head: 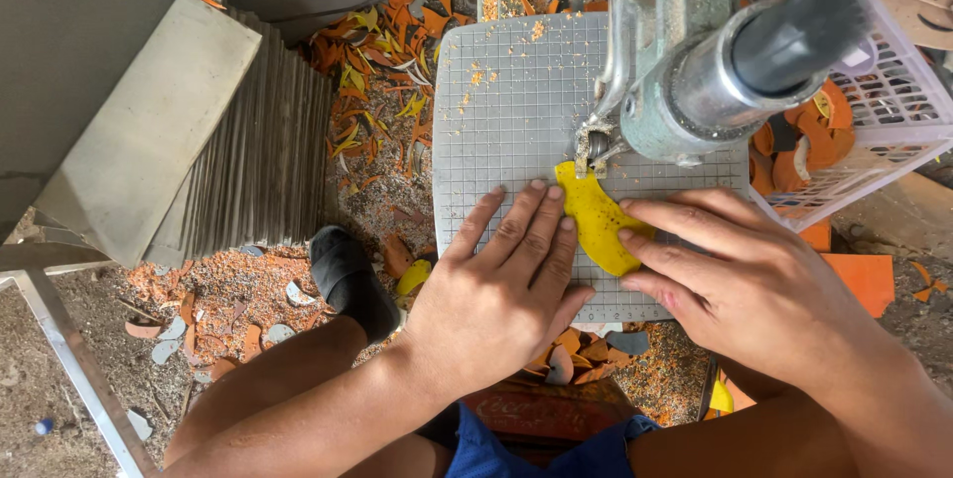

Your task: The person sits on the floor and uses a vertical spindle trimmer to shape the edges of small orange and yellow rubber-like pieces. They handle each piece one at a time, guiding it against the spinning cutter and then placing the trimmed pieces into a nearby white basket.

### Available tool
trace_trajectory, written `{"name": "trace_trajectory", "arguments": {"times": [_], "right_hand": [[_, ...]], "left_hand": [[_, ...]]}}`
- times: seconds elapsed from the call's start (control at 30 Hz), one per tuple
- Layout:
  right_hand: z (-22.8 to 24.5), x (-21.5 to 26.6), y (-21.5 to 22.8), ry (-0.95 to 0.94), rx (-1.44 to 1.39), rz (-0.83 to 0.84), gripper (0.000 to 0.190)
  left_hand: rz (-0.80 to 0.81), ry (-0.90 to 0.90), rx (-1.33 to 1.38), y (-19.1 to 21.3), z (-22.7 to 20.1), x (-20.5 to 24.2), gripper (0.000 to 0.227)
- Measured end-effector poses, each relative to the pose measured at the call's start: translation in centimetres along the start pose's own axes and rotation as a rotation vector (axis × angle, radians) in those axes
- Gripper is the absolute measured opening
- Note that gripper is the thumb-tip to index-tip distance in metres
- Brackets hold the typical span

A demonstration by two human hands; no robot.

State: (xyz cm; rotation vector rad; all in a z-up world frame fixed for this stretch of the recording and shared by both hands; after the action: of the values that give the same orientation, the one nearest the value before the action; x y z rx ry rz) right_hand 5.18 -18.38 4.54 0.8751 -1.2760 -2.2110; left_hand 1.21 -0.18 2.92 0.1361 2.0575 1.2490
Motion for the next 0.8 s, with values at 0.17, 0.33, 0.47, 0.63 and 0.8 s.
{"name": "trace_trajectory", "arguments": {"times": [0.17,0.33,0.47,0.63,0.8], "right_hand": [[0.12,-0.03,0.07,-0.008,-0.006,-0.014,0.028],[0.16,-0.13,0.05,-0.016,0.008,-0.01,0.027],[0.22,-0.17,0.11,-0.038,-0.004,-0.038,0.028],[0.45,-0.27,0.03,-0.064,-0.006,-0.048,0.029],[0.95,-0.51,-0.19,-0.086,-0.001,-0.067,0.028]], "left_hand": [[-0.004,0.003,-0.002,-0.04,-0.05,0.0,0.051],[-0.015,0.007,0.001,-0.09,-0.07,-0.11,0.052],[-0.019,0.009,0.0,-0.19,-0.05,-0.22,0.049],[-0.009,0.02,-0.014,-0.33,-0.04,-0.33,0.047],[-0.005,0.067,-0.053,-0.68,-0.18,-0.64,0.053]]}}
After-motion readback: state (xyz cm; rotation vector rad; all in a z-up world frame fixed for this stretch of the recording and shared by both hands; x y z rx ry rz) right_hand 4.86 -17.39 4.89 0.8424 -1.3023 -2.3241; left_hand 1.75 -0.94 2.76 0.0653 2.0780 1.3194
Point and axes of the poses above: each hand's wrist, its own x-axis away from the middle knuckle, its own y-axis out of the back of the hand, z = x × y, the point moved 5 cm from there along -x, towards the middle knuckle, and after that the axes turned 10 degrees about -z, right-handed, at the moved point
